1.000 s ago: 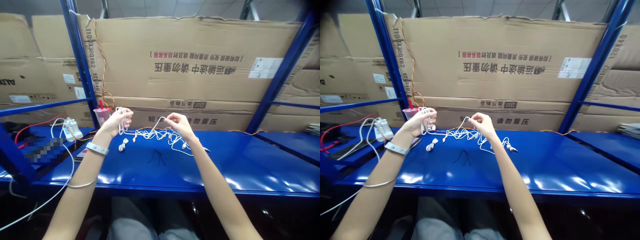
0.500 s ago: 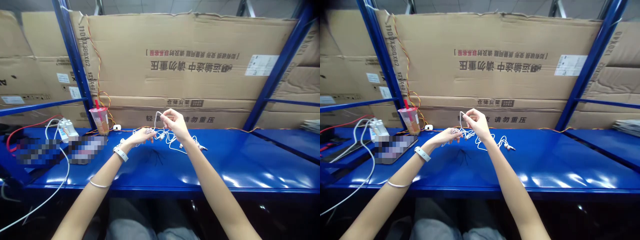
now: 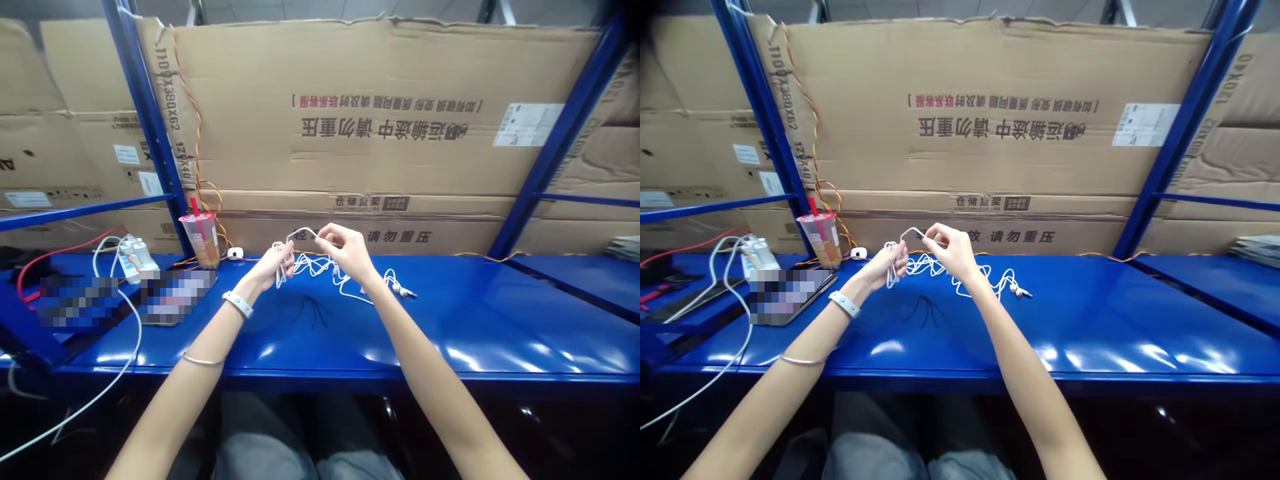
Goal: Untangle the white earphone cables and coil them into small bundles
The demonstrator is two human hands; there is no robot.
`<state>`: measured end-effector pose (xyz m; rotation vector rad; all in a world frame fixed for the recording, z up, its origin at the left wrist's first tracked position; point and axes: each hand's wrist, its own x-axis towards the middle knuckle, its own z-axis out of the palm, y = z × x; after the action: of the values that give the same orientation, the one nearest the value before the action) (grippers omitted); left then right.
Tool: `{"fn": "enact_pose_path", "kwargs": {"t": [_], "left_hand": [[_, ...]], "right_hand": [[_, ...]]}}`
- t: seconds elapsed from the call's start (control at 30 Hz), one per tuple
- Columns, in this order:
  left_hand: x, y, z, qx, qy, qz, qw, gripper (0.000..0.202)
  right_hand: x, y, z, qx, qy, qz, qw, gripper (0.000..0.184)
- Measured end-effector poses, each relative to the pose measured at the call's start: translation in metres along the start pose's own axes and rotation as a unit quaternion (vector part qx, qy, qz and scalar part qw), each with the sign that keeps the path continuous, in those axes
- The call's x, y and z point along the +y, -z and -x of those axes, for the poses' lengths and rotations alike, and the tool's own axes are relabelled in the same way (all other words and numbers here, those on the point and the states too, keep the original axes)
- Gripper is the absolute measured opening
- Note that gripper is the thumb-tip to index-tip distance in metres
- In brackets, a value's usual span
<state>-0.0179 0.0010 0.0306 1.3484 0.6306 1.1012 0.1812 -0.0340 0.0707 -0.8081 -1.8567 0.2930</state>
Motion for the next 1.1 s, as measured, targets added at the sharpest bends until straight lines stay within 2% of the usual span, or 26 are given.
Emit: {"fn": "enact_pose_path", "kwargs": {"t": [0.1,0.17,0.27,0.37,0.43,0.53,0.67,0.8,0.87,0.93,1.0,1.1], "left_hand": [[0.002,-0.006,-0.001,-0.013,0.023,0.137,0.990,0.049],[0.004,-0.011,0.000,0.023,0.023,0.184,0.982,0.052],[0.006,-0.015,0.000,0.084,0.012,0.222,0.971,0.039],[0.007,-0.012,-0.002,0.110,-0.011,0.258,0.960,0.022],[0.010,-0.007,-0.001,0.125,-0.034,0.286,0.949,0.022],[0.020,0.002,0.005,0.132,-0.066,0.314,0.938,0.027],[0.033,0.010,0.015,0.099,-0.076,0.310,0.942,0.028],[0.033,0.006,0.017,0.061,-0.043,0.236,0.969,0.020],[0.029,0.003,0.016,0.059,-0.040,0.147,0.987,0.013],[0.024,-0.001,0.015,0.067,-0.048,0.037,0.996,0.018],[0.018,-0.006,0.015,0.064,-0.053,-0.064,0.994,0.027],[0.011,-0.013,0.016,0.029,-0.056,-0.169,0.984,0.037]], "right_hand": [[0.001,-0.011,0.002,-0.056,0.041,0.027,0.997,0.018],[0.002,-0.021,0.004,-0.095,0.077,0.064,0.990,0.016],[0.004,-0.037,0.008,-0.146,0.114,0.140,0.973,0.015],[0.005,-0.046,0.011,-0.167,0.124,0.165,0.964,0.015],[0.007,-0.046,0.011,-0.161,0.104,0.145,0.971,0.014],[0.013,-0.039,0.008,-0.140,0.035,0.130,0.981,0.012],[0.022,-0.025,0.003,-0.140,-0.011,0.110,0.984,0.008],[0.026,-0.018,0.001,-0.138,-0.064,0.040,0.988,0.010],[0.025,-0.016,0.002,-0.150,-0.104,-0.052,0.982,0.014],[0.023,-0.015,0.002,-0.146,-0.132,-0.141,0.970,0.018],[0.019,-0.016,0.002,-0.125,-0.153,-0.198,0.960,0.021],[0.016,-0.020,0.003,-0.096,-0.186,-0.243,0.947,0.021]]}}
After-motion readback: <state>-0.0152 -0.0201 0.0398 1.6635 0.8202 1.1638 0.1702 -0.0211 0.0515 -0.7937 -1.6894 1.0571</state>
